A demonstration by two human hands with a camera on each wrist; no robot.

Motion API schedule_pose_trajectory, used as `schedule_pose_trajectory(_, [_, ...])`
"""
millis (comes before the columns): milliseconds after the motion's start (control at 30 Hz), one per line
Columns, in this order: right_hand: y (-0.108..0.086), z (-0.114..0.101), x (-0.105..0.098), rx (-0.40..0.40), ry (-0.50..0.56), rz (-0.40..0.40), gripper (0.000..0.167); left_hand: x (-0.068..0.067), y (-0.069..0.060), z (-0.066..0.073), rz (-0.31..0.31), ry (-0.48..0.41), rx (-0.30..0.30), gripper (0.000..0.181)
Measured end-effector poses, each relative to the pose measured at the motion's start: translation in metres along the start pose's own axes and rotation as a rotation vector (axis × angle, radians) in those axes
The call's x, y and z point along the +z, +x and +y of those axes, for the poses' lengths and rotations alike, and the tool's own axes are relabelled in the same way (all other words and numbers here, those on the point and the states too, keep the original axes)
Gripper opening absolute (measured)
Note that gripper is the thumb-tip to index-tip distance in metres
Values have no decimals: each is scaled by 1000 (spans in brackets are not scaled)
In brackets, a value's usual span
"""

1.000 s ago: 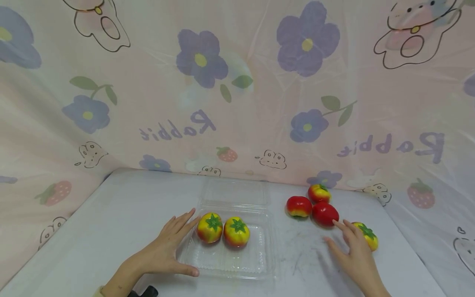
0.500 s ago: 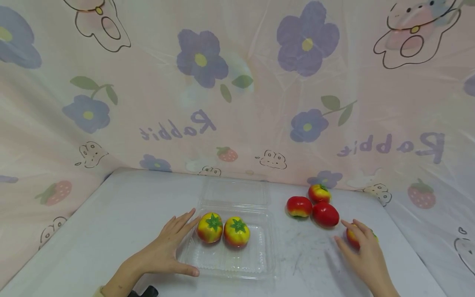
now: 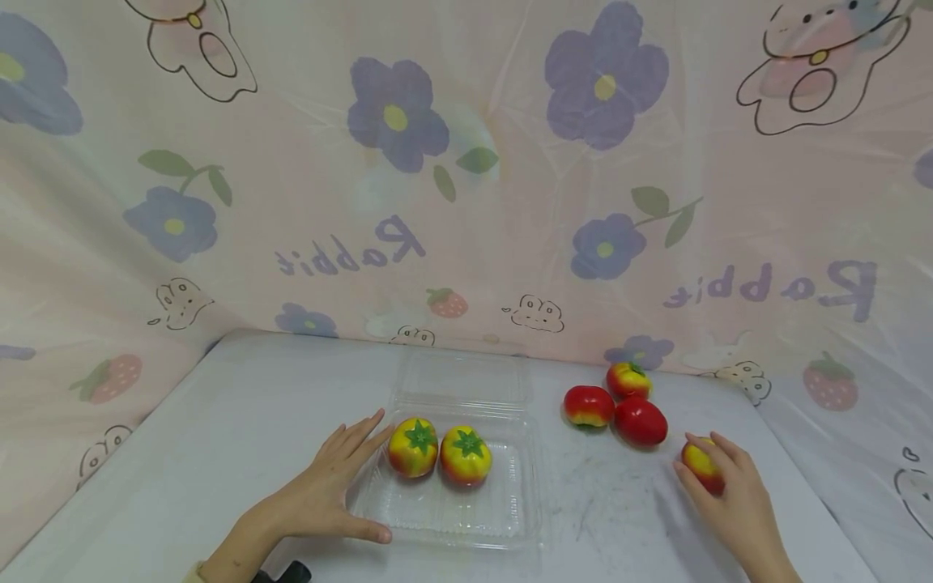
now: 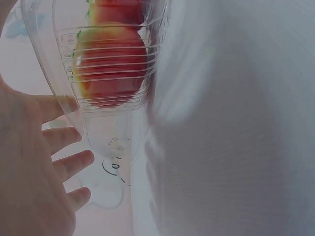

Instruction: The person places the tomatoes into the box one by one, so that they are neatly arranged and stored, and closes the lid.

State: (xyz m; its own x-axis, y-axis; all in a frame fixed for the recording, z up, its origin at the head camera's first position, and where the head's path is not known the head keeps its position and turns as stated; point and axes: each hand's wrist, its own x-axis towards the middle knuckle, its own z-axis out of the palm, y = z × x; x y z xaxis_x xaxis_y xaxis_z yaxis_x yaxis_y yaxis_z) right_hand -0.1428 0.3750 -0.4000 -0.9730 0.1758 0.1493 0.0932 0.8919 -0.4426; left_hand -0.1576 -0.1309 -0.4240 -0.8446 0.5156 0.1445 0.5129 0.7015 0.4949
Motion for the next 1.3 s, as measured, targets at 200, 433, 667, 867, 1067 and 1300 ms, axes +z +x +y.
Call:
schedule_pose_trajectory(200, [3,7,0,19,-18,23,58,0,0,-1,2,-7,-1,119])
schedule_pose_trajectory(433, [4,17,0,34,-22,25,60,-1,-1,1,-11,-13,-9,121])
schedule_pose_trajectory(667, [6,23,0,22,-23,44,56,-3,0,2,-11,-14,-7,121])
schedule_pose_trajectory(867, [10,28,1,77,-8,3,61,-1,0,0,-12,-11,-10,120])
schedule_pose_trajectory(1067, [13,30,1,125,8,-33,65,0,0,0,-13,-9,-12,119])
schedule_pose_trajectory(1300, [15,29,0,174,8,-84,66,0,0,0,-14,-9,-19,121])
